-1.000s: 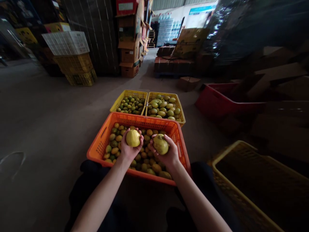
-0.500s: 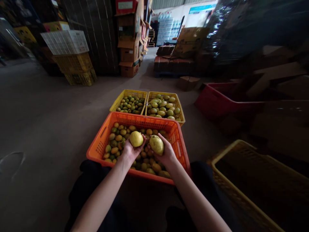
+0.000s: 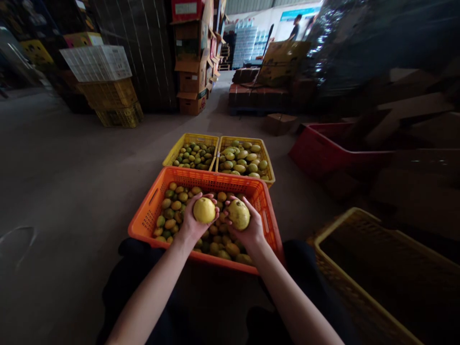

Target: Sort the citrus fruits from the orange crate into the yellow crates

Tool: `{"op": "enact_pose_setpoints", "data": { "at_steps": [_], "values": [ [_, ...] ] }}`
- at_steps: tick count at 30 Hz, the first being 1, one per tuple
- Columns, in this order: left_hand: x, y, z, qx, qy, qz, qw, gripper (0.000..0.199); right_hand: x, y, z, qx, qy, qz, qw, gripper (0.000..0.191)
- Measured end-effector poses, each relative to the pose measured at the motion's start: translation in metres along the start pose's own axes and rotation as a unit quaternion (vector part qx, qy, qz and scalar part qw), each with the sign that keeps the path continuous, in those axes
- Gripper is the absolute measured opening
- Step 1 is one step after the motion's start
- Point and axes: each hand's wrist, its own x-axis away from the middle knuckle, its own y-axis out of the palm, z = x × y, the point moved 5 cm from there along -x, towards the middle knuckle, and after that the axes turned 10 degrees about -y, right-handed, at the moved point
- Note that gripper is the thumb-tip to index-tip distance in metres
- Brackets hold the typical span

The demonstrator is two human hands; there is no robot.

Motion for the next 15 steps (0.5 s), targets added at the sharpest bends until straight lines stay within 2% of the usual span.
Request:
{"op": "enact_pose_setpoints", "data": {
  "at_steps": [3,7,15],
  "values": [
    [0.0008,0.0037,-0.0016,-0.032,0.001,-0.010,0.999,0.021,-0.0006,0.0012,0.0011,0.000,0.001,-0.019,1.000,0.017],
    [0.0020,0.0060,-0.0008,-0.035,0.000,-0.017,0.999,0.021,-0.0001,0.0002,0.0008,0.004,-0.002,-0.007,1.000,0.017],
    [-0.0050,-0.0035,-0.0026,0.081,0.011,0.024,0.996,0.011,0.0017,-0.0005,0.0000,-0.018,0.000,0.012,1.000,0.023]
  ]
}}
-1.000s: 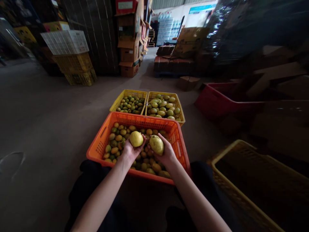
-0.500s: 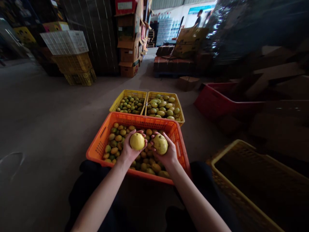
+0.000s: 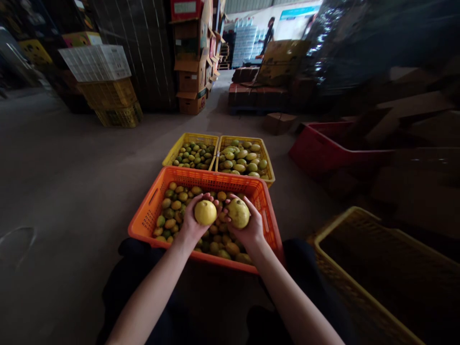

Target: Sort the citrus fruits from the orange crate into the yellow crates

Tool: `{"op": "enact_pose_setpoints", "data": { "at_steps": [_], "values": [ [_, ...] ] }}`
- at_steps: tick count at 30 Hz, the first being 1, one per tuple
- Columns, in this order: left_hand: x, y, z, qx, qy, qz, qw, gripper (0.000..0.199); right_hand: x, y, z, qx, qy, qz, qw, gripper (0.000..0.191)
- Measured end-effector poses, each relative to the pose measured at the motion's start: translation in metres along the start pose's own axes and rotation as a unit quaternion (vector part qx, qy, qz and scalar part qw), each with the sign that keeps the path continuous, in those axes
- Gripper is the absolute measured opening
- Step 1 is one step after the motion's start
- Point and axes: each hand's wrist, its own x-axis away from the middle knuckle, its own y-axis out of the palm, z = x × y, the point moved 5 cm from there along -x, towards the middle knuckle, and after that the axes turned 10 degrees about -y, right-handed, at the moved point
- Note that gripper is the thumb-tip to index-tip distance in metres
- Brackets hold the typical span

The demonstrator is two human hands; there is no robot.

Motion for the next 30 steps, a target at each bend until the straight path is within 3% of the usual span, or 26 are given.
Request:
{"op": "enact_pose_setpoints", "data": {
  "at_steps": [4,11,19,30],
  "values": [
    [-0.006,-0.010,-0.006,0.061,-0.014,0.032,0.998,0.013,-0.001,-0.001,0.002,-0.004,0.003,-0.003,1.000,0.024],
    [-0.012,-0.015,-0.013,0.096,-0.025,0.033,0.994,0.035,-0.005,-0.008,0.006,-0.006,-0.003,0.033,0.999,0.021],
    [-0.016,-0.005,-0.014,0.078,-0.011,-0.026,0.997,0.037,-0.002,-0.004,-0.001,-0.018,-0.011,0.061,0.998,0.019],
    [-0.022,-0.002,-0.017,0.050,-0.031,-0.033,0.998,0.057,-0.002,-0.003,-0.004,-0.064,-0.005,0.074,0.995,0.018]
  ]
}}
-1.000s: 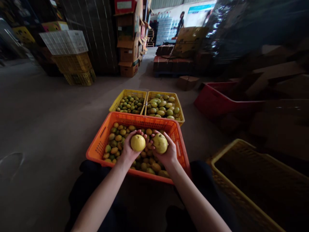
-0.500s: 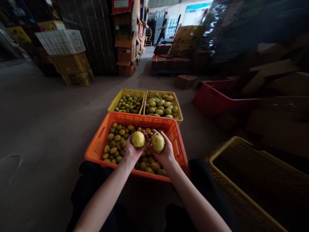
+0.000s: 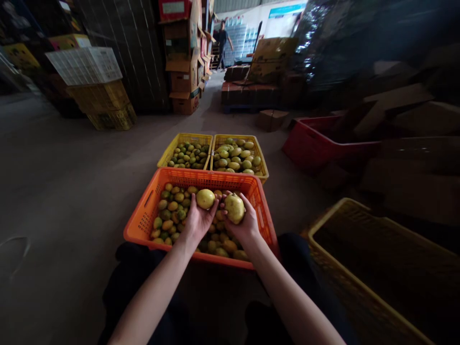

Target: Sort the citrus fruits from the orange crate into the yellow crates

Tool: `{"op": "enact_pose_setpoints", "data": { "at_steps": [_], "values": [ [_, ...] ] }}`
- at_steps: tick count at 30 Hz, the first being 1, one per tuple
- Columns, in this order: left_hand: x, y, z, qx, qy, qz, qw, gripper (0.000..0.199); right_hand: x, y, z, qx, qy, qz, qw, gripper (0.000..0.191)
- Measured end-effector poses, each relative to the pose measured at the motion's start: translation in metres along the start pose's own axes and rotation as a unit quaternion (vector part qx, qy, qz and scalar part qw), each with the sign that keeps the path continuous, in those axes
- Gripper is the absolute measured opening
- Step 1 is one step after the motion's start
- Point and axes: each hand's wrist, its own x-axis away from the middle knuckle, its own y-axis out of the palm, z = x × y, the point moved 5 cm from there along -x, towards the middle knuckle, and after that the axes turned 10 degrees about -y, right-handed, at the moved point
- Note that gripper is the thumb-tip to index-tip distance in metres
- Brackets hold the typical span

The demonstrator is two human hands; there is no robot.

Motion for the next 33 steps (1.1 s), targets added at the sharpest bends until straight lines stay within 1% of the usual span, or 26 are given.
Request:
{"op": "enact_pose_setpoints", "data": {
  "at_steps": [5,9,14,16,18,21,25,28,30,33],
  "values": [
    [0.002,0.003,-0.004,-0.016,-0.013,-0.001,1.000,0.058,0.001,0.000,0.002,-0.007,-0.006,0.052,0.999,0.021],
    [0.002,0.003,-0.003,-0.007,0.000,0.009,1.000,0.054,-0.001,-0.002,0.003,-0.012,-0.014,0.095,0.995,0.026],
    [0.002,0.003,-0.003,0.005,-0.001,0.014,1.000,0.049,-0.002,-0.005,0.003,-0.020,-0.006,0.117,0.993,0.036],
    [0.002,0.003,-0.002,0.005,-0.006,0.008,1.000,0.046,-0.003,-0.006,0.002,-0.018,-0.009,0.115,0.993,0.035],
    [0.004,0.004,0.000,0.003,0.000,-0.005,1.000,0.041,-0.003,-0.006,-0.001,-0.009,-0.022,0.100,0.995,0.028],
    [0.006,0.004,0.003,-0.002,0.008,-0.020,1.000,0.036,-0.003,-0.005,-0.003,0.007,-0.025,0.057,0.998,0.019],
    [0.012,0.002,0.004,-0.009,-0.012,-0.037,0.999,0.035,0.002,0.002,-0.001,0.029,-0.013,-0.007,0.999,0.016],
    [0.016,0.003,0.009,-0.002,0.012,-0.048,0.999,0.031,0.005,0.007,0.000,0.039,-0.022,-0.059,0.997,0.014],
    [0.018,0.003,0.011,0.013,0.027,-0.050,0.998,0.029,0.006,0.008,0.001,0.046,-0.022,-0.077,0.996,0.014],
    [0.019,0.004,0.013,0.038,0.038,-0.056,0.997,0.026,0.004,0.005,0.002,0.059,-0.023,-0.088,0.994,0.017]
  ]
}}
